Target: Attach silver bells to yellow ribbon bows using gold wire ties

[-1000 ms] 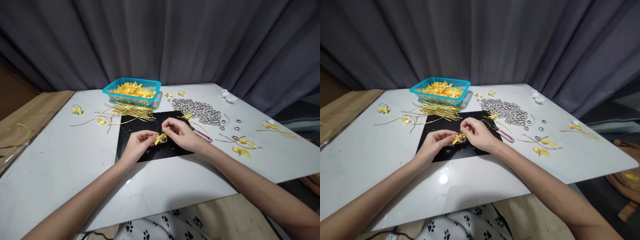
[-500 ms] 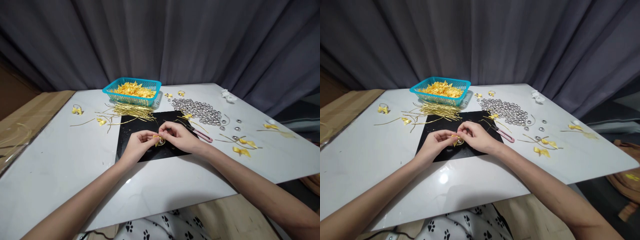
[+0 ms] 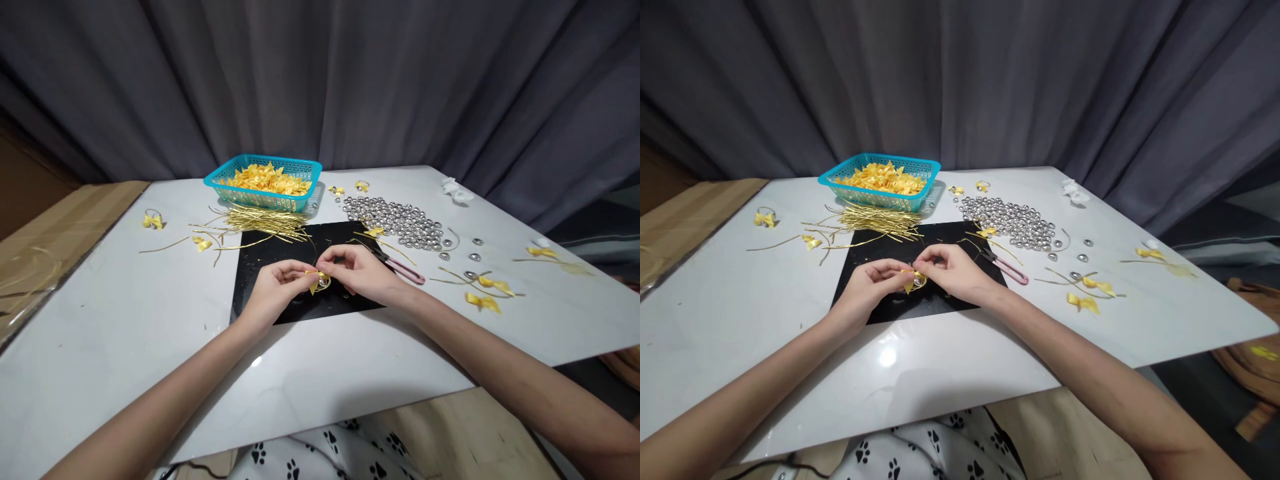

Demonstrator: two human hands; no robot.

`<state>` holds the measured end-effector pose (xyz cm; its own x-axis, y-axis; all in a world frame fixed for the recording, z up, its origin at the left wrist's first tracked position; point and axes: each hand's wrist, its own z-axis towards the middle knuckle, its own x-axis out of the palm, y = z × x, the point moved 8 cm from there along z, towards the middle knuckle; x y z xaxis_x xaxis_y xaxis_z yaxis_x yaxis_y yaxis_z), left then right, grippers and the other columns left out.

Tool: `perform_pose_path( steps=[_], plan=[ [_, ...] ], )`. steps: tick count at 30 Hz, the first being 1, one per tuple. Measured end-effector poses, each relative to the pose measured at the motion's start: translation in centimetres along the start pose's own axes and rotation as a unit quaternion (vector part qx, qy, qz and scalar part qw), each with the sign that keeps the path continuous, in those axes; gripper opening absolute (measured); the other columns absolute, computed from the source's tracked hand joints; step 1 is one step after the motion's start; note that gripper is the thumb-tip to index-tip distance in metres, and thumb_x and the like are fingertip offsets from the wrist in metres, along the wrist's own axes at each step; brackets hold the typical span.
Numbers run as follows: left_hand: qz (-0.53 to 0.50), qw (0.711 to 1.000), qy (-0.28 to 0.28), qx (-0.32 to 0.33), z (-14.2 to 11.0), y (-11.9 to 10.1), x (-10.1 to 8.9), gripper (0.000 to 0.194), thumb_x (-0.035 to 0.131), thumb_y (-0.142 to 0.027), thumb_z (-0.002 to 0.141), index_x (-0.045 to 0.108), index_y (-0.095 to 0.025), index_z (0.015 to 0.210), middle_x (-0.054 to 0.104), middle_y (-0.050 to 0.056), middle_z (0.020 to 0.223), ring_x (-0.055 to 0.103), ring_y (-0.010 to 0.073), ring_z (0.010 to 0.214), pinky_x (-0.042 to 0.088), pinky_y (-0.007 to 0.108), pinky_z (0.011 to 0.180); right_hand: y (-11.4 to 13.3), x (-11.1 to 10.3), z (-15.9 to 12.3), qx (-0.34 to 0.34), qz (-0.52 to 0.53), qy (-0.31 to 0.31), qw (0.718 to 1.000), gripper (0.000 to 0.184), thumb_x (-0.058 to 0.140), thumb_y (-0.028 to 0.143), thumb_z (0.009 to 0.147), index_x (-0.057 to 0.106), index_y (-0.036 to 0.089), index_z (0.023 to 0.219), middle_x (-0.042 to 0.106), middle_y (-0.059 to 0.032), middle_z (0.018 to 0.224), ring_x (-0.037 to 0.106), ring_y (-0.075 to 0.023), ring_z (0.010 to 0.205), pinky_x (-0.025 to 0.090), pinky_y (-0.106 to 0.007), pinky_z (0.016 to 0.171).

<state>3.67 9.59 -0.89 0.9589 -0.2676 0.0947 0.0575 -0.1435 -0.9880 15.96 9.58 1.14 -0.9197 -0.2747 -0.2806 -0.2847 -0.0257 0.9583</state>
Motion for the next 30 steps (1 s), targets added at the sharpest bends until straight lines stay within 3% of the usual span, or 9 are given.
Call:
perform_pose_path(
  steps=[3, 6, 9, 13, 18, 25, 28, 30],
  plan=[
    [-0.003, 1.000, -0.006, 0.006, 0.0, -0.3, 0.0, 0.016, 0.075, -0.027, 0.063, 0.070, -0.015, 0.072, 0.070, 0.003, 0.068, 0.062, 0.0125, 0.063, 0.047, 0.024, 0.062, 0.7, 0.1, -0.2, -0.026, -0.021, 0.017, 0.999, 0.021, 0.058, 0.035, 0.080, 0.060, 0.014, 0.077, 0.052, 0.0030, 0.059, 0.038, -0.0043, 0.041, 0.029, -0.018, 0.036],
    [-0.008, 1.000, -0.013, 0.013, -0.1, -0.5, -0.1, 0.016, 0.075, -0.027, 0.063, 0.070, -0.016, 0.073, 0.070, 0.002, 0.069, 0.061, 0.0119, 0.064, 0.047, 0.023, 0.064, 2.1, -0.4, -0.5, -0.107, -0.093, -0.009, 0.990, 0.016, 0.060, 0.029, 0.079, 0.062, 0.013, 0.078, 0.053, 0.0008, 0.065, 0.042, -0.0064, 0.049, 0.032, -0.020, 0.044],
    [-0.009, 1.000, -0.020, 0.017, -0.1, -0.6, -0.2, 0.017, 0.076, -0.027, 0.062, 0.069, -0.016, 0.073, 0.069, 0.002, 0.068, 0.061, 0.0118, 0.064, 0.047, 0.023, 0.064, 3.7, -0.7, -1.3, -0.219, -0.192, -0.067, 0.955, 0.010, 0.058, 0.020, 0.080, 0.064, 0.014, 0.076, 0.052, -0.0015, 0.070, 0.045, -0.0082, 0.056, 0.035, -0.022, 0.050],
    [0.006, 1.000, -0.014, 0.026, -0.1, -0.6, -0.1, 0.017, 0.075, -0.028, 0.064, 0.068, -0.015, 0.073, 0.068, 0.002, 0.069, 0.061, 0.0122, 0.065, 0.048, 0.024, 0.065, 4.4, 0.3, -2.4, -0.304, -0.297, -0.075, 0.902, 0.013, 0.051, 0.015, 0.084, 0.062, 0.014, 0.080, 0.054, -0.0038, 0.075, 0.049, -0.0112, 0.063, 0.037, -0.024, 0.056],
    [0.013, 0.998, -0.002, 0.059, -0.2, -1.0, 0.1, 0.019, 0.074, -0.025, 0.066, 0.060, -0.016, 0.076, 0.063, -0.002, 0.063, 0.057, 0.0088, 0.061, 0.045, 0.021, 0.062, 4.6, 0.7, -2.9, -0.314, -0.333, -0.079, 0.886, 0.012, 0.048, 0.013, 0.083, 0.059, 0.014, 0.079, 0.055, -0.0044, 0.076, 0.050, -0.0123, 0.065, 0.037, -0.024, 0.057],
    [-0.005, 0.995, 0.019, 0.103, -0.3, -1.3, 0.6, 0.030, 0.068, -0.020, 0.070, 0.040, -0.020, 0.079, 0.058, -0.008, 0.061, 0.053, 0.0063, 0.055, 0.042, 0.019, 0.056, 4.3, 0.4, -2.3, -0.292, -0.259, -0.084, 0.917, 0.011, 0.048, 0.014, 0.084, 0.053, 0.015, 0.075, 0.048, -0.0014, 0.072, 0.045, -0.0097, 0.060, 0.036, -0.022, 0.055],
    [-0.018, 0.993, 0.001, 0.112, -0.3, -1.5, 0.3, 0.030, 0.067, -0.016, 0.070, 0.038, -0.020, 0.075, 0.057, -0.008, 0.060, 0.052, 0.0053, 0.055, 0.042, 0.018, 0.056, 4.0, 0.2, -1.9, -0.256, -0.253, -0.074, 0.930, 0.012, 0.046, 0.015, 0.087, 0.052, 0.015, 0.077, 0.049, -0.0020, 0.075, 0.046, -0.0097, 0.061, 0.037, -0.022, 0.056],
    [-0.030, 0.993, -0.019, 0.112, -0.2, -1.5, 0.0, 0.031, 0.067, -0.014, 0.069, 0.037, -0.019, 0.072, 0.057, -0.009, 0.058, 0.052, 0.0049, 0.055, 0.042, 0.018, 0.056, 4.0, 0.3, -1.9, -0.246, -0.291, -0.066, 0.922, 0.010, 0.046, 0.016, 0.088, 0.052, 0.014, 0.080, 0.050, -0.0033, 0.079, 0.048, -0.0109, 0.064, 0.037, -0.023, 0.058]
  ],
)
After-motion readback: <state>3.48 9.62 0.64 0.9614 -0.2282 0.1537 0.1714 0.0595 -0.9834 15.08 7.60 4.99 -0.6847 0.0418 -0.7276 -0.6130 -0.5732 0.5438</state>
